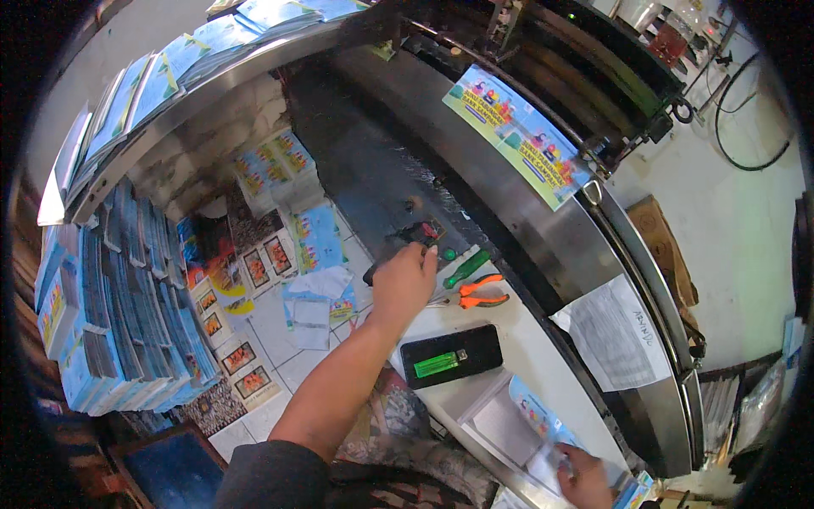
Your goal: The person flips through the pages of a booklet, organizes printed papers into stacks, and uses a screwdriver and pliers to adjust a mechanical stapler or binding machine to secure the booklets.
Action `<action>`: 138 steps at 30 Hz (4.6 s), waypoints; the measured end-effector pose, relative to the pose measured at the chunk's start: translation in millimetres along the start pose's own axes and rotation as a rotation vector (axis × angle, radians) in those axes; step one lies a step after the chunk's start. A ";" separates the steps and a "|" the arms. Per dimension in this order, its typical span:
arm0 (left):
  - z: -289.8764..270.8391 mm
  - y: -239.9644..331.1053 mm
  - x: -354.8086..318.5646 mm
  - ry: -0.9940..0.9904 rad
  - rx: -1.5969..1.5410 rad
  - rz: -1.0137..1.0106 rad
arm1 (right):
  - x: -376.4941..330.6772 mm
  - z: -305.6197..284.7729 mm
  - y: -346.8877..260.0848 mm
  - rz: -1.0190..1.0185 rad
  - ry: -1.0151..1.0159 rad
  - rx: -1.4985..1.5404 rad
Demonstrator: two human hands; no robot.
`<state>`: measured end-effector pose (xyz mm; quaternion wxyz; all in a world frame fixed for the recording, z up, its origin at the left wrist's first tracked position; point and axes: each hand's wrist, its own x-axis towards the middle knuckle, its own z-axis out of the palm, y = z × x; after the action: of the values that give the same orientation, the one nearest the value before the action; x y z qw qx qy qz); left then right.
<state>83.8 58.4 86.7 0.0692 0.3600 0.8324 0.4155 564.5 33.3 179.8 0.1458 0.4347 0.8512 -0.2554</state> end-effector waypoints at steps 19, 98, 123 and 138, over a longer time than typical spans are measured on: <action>7.5 -2.5 -0.6 0.069 -0.008 0.023 | 152.5 -137.5 -4.9 -0.137 0.809 -0.551; 7.5 -7.9 0.6 0.023 0.076 0.026 | 131.6 -239.0 14.4 -0.098 1.192 -0.605; 7.0 -6.1 -0.8 0.004 0.095 0.015 | 22.6 -7.3 -61.8 -0.228 0.128 -0.076; 7.1 -5.8 1.6 -0.033 0.057 -0.027 | 35.2 -254.6 41.7 -0.014 1.188 -0.298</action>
<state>82.4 61.7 78.1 0.0783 0.3573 0.8476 0.3845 571.3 220.2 361.0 -0.2963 0.4723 0.8162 0.1514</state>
